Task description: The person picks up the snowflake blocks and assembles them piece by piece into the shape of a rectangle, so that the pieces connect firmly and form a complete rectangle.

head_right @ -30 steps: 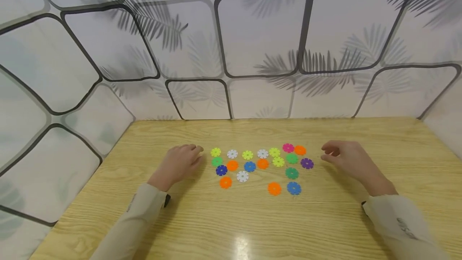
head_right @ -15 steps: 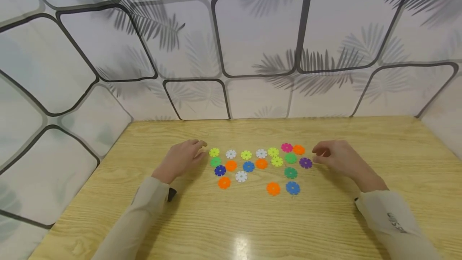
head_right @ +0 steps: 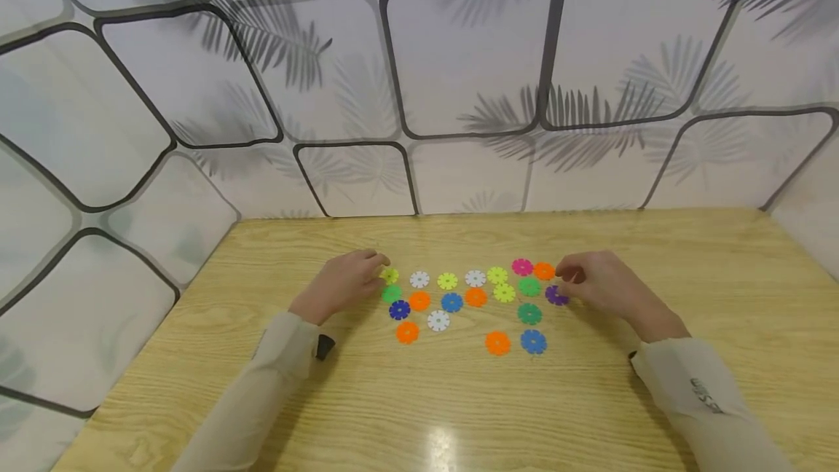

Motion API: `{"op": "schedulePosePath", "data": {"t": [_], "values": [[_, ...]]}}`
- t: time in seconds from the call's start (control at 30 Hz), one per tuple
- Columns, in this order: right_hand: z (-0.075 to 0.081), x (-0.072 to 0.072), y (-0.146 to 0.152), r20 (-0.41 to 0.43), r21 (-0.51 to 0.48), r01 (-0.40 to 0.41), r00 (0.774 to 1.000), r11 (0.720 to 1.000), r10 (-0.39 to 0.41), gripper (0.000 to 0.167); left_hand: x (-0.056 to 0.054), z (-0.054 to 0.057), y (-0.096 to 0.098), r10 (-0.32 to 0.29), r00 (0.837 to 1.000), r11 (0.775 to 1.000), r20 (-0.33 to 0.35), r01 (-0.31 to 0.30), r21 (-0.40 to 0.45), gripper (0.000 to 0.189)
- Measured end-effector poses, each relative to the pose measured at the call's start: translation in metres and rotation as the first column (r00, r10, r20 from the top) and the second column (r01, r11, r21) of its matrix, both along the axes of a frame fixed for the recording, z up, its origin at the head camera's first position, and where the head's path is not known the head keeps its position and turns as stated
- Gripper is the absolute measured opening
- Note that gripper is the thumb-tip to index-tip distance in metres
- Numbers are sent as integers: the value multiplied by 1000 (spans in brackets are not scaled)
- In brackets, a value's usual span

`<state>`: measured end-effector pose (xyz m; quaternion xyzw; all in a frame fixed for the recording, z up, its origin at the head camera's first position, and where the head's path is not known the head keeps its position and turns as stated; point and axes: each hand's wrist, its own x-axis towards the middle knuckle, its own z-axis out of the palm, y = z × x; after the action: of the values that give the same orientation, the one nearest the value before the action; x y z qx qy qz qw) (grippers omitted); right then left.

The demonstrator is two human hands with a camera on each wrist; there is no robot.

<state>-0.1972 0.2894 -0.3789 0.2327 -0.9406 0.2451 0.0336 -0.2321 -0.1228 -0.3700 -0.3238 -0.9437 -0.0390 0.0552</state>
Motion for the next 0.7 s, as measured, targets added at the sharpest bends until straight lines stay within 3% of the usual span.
{"op": "schedulePosePath", "data": {"t": [0.57, 0.7], "values": [[-2, 0, 0, -11, 17, -17, 1000, 1000, 18, 10, -5, 0, 13, 3, 996, 998, 95, 3, -66, 30], [-2, 1, 1, -5, 20, -12, 1000, 1000, 12, 11, -6, 0, 14, -16, 997, 998, 75, 20, -64, 31]]}}
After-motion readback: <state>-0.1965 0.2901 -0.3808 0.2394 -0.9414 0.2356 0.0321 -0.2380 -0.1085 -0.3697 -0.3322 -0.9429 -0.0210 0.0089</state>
